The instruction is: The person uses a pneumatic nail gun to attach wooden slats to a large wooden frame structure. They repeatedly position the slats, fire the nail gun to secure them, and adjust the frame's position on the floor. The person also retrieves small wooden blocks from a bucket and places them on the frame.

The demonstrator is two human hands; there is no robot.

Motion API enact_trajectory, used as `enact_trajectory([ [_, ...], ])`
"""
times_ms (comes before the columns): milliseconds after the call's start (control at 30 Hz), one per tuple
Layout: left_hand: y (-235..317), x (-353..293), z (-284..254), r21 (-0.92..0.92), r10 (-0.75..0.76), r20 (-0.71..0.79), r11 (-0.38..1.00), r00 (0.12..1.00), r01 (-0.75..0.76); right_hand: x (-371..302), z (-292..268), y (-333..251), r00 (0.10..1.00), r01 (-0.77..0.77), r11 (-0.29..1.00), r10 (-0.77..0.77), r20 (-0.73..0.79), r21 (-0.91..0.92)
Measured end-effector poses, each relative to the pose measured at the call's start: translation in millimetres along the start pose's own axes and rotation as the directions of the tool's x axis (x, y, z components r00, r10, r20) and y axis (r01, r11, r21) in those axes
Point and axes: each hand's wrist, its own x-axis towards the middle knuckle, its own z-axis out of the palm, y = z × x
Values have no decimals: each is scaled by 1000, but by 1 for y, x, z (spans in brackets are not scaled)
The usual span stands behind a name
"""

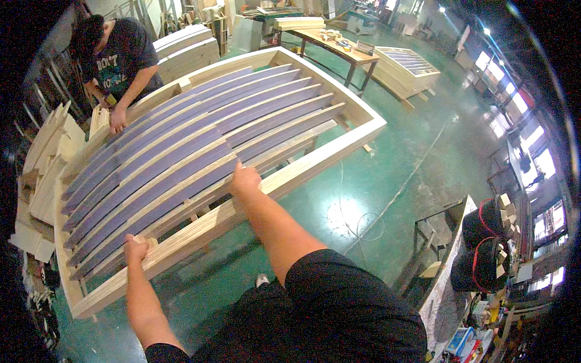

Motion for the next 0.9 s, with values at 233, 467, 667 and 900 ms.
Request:
enact_trajectory([
  [233,-15,7,7,30,3,-91,1000,996,0,-2,-1,-10,998,-46,999,47,48,-29],
  [467,-8,1,2,27,9,-7,1000,1000,-8,-17,-16,-6,998,-21,999,24,58,-45],
  [667,-41,49,25,105,129,20,986,991,-130,-24,-6,-14,998,-53,998,53,-19,-43],
  [900,-44,52,24,-182,295,43,942,954,-283,-72,11,30,878,311,887,-131,-460,341],
])
